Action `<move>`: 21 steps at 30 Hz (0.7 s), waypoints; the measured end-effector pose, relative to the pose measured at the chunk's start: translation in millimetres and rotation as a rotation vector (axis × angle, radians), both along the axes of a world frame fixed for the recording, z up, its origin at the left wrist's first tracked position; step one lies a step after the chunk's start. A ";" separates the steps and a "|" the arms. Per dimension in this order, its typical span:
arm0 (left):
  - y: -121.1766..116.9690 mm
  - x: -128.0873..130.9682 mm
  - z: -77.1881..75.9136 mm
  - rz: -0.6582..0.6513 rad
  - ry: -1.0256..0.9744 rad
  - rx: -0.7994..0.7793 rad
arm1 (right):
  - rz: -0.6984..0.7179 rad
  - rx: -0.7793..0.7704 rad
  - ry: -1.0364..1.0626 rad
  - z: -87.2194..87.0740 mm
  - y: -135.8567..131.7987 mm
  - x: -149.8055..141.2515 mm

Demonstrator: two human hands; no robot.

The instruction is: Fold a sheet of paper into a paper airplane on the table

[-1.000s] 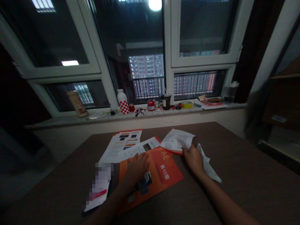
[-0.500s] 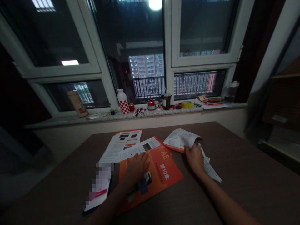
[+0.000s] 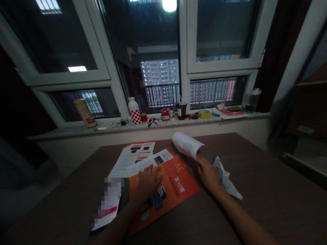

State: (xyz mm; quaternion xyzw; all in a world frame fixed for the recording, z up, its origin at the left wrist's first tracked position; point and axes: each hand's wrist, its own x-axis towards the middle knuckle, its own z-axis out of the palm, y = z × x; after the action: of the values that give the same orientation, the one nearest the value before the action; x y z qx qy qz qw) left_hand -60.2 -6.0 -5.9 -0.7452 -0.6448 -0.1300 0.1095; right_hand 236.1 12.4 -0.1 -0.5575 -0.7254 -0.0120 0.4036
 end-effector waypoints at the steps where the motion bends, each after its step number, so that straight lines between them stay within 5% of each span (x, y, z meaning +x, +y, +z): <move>1: 1.0 -0.5 1.0 0.012 -0.005 0.007 | 0.062 0.043 -0.031 0.7 -0.2 0.2; 5: 5.5 -3.6 9.1 0.032 0.002 -0.001 | 0.137 0.046 -0.147 8.1 -1.6 -0.1; 12: 13.2 -9.6 21.5 0.100 -0.044 0.005 | -0.046 -0.200 -0.310 13.7 -3.3 -3.6; 21: 13.7 -20.1 38.5 0.281 -0.143 0.136 | -0.175 -0.311 -0.440 22.1 -8.1 -6.9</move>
State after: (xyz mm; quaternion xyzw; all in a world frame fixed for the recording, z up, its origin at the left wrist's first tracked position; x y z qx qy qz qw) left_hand -80.3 7.7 32.6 -0.6273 -0.7386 -0.2093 0.1305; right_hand 229.2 4.3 22.1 -0.6573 -0.7377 -0.0561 0.1435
